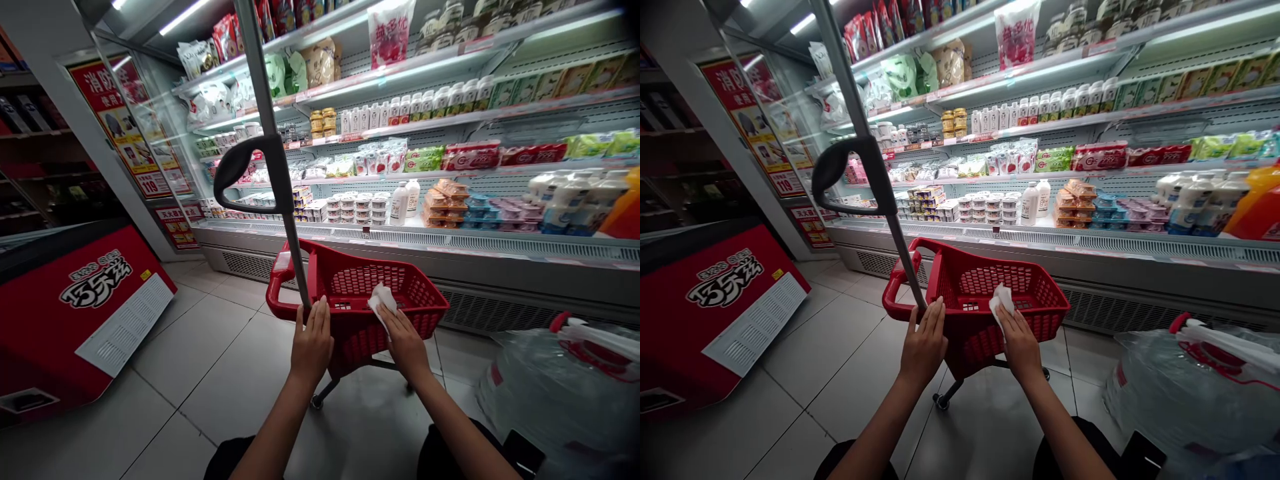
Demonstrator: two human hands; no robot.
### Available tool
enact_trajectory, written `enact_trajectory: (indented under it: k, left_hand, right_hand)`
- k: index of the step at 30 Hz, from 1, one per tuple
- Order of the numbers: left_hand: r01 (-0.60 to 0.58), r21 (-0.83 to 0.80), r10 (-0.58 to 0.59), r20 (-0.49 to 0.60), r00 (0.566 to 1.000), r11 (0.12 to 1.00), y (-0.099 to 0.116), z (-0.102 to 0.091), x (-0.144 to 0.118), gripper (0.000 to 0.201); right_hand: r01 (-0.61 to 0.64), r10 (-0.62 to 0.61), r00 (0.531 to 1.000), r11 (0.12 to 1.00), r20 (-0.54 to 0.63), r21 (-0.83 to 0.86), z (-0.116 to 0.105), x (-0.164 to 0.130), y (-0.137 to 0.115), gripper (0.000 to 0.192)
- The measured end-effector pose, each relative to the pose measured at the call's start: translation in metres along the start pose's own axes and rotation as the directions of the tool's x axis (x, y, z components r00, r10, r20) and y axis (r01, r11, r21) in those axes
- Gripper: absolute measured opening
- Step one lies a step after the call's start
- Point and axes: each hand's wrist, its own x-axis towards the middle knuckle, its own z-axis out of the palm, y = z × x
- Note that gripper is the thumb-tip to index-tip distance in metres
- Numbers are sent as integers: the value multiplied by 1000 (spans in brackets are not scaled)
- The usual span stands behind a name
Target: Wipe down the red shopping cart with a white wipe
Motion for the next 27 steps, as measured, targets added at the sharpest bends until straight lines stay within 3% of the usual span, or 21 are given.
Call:
enact_trajectory:
  k: [2, 7, 9, 12, 17, 20, 23, 27]
  left_hand:
    - [-4, 1, 4, -3, 1000, 1000, 7, -2, 3, 77]
    - [-7, 47, 8, -29, 1000, 999, 20, -7, 8, 73]
    - [-6, 57, 8, -31, 999, 998, 19, -7, 8, 70]
    - [-6, 33, 6, -16, 1000, 999, 12, -4, 5, 74]
    - [24, -16, -24, 18, 1000, 1000, -1, 1, 1, 69]
    - [61, -27, -60, 36, 998, 998, -2, 3, 2, 61]
    - [95, -22, -94, 44, 995, 995, 2, 4, 5, 57]
    - [118, -23, -117, 40, 992, 993, 8, 4, 7, 60]
  right_hand:
    - [17, -17, 1000, 999, -4, 32, 0, 11, -19, 89]
    - [166, -165, 986, 972, -16, 169, 6, 45, -101, 77]
    - [194, -192, 981, 965, -32, 179, 7, 48, -113, 74]
    - [196, -196, 981, 969, -12, 150, 6, 39, -91, 81]
    - [41, -41, 998, 999, 46, 3, 0, -1, 3, 94]
    - [-35, 39, 998, 996, 42, -76, -2, -15, 37, 90]
    - [-45, 48, 998, 996, 40, -76, 0, -9, 22, 86]
    - [65, -68, 997, 996, 46, 59, 8, 20, -54, 91]
